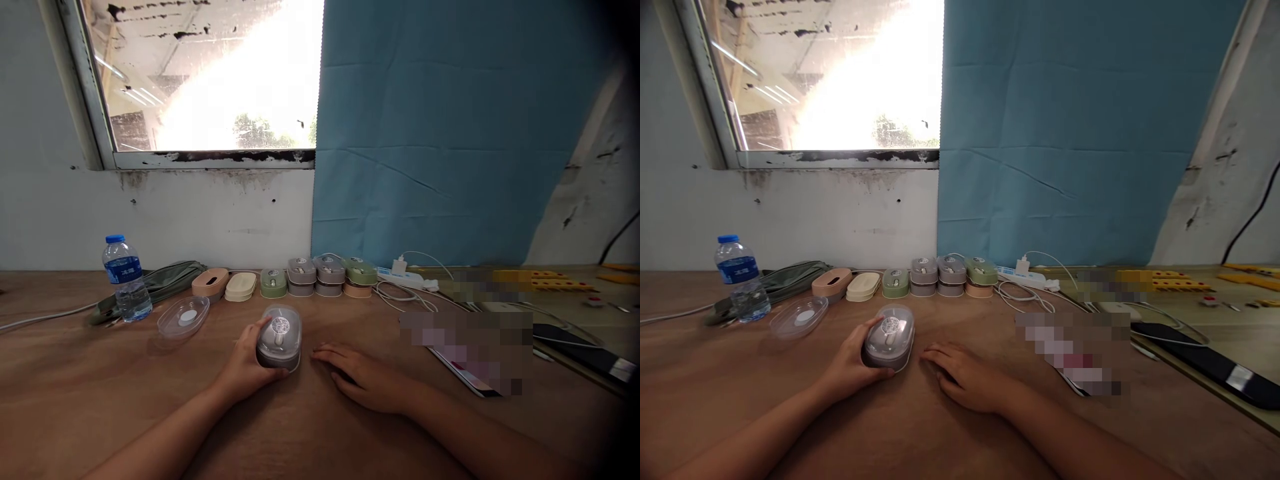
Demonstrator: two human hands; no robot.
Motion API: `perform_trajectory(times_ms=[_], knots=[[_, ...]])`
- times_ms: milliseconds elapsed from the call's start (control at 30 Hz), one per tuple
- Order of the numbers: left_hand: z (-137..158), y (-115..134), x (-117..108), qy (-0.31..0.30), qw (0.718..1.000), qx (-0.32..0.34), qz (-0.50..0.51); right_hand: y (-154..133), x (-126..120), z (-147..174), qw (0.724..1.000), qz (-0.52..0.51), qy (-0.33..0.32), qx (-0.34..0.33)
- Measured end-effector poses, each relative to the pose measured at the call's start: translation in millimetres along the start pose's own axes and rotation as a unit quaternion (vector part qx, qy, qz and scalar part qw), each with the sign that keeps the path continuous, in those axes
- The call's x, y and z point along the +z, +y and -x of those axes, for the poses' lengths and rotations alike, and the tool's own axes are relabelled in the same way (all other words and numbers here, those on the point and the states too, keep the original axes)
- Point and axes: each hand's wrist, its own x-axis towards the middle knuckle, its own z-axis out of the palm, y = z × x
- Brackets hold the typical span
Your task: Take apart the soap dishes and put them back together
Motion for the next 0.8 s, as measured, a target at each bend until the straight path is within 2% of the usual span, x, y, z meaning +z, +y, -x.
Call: perform_trajectory(times_ms=[200, 333, 533, 667, 800], knots=[[-25, -11, 3, 0.138, 0.99, -0.004, -0.02, -2, -2, -1, 1.0, 0.006, 0.004, -0.005], [-65, -24, 14, 0.196, 0.978, 0.05, -0.041, -3, -1, -1, 1.0, 0.008, 0.009, -0.008], [-131, -56, 35, 0.297, 0.951, 0.044, -0.077, -4, 0, -1, 0.999, 0.03, 0.016, -0.009], [-154, -72, 39, 0.314, 0.945, 0.045, -0.081, -3, -1, -1, 0.999, 0.038, 0.015, -0.016], [-164, -82, 38, 0.274, 0.96, 0.035, -0.053, -2, -1, -1, 0.999, 0.041, 0.015, -0.02]])
